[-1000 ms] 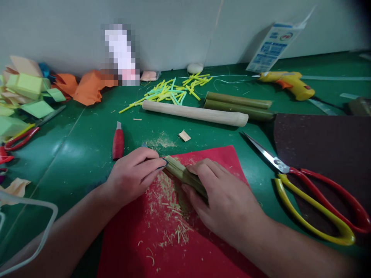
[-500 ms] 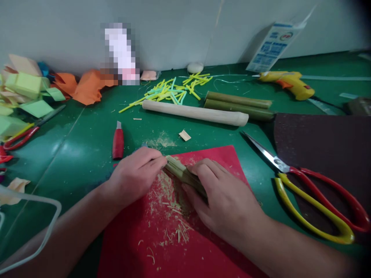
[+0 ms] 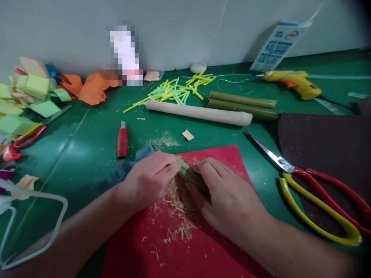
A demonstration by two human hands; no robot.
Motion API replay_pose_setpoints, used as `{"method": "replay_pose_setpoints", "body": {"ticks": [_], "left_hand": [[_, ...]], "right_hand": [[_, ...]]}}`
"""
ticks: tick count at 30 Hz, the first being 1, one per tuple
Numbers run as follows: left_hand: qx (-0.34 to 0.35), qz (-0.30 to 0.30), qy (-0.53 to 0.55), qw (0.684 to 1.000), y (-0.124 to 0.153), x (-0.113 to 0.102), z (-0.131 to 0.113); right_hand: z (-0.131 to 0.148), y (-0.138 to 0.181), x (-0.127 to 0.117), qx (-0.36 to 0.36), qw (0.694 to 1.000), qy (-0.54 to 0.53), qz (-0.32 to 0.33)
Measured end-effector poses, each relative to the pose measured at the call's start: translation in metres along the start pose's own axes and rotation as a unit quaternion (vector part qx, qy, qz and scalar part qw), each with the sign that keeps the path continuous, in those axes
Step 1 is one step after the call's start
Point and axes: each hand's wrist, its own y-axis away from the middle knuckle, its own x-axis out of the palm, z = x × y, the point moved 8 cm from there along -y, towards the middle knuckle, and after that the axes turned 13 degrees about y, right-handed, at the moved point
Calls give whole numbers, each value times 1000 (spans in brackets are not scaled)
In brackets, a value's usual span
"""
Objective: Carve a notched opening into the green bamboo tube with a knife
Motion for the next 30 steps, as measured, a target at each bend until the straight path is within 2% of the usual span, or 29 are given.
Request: {"method": "replay_pose_setpoints", "body": {"ticks": [6,10,14,18,30], "left_hand": [[-4,-19,-11,1000,-3,-2,-4],[16,-11,7,1000,-3,0,-6],[-14,-17,-6,1000,-3,-1,-2],[15,-13,29,999,-4,3,-10],[-2,-16,-9,1000,-4,3,-8]], "right_hand": [[-1,-1,3,6,1000,-10,8],[-2,0,4,14,1000,-13,15],[-2,0,4,13,999,-20,22],[-2,0,3,18,999,-18,19],[-2,-1,2,18,1000,-14,19]]}}
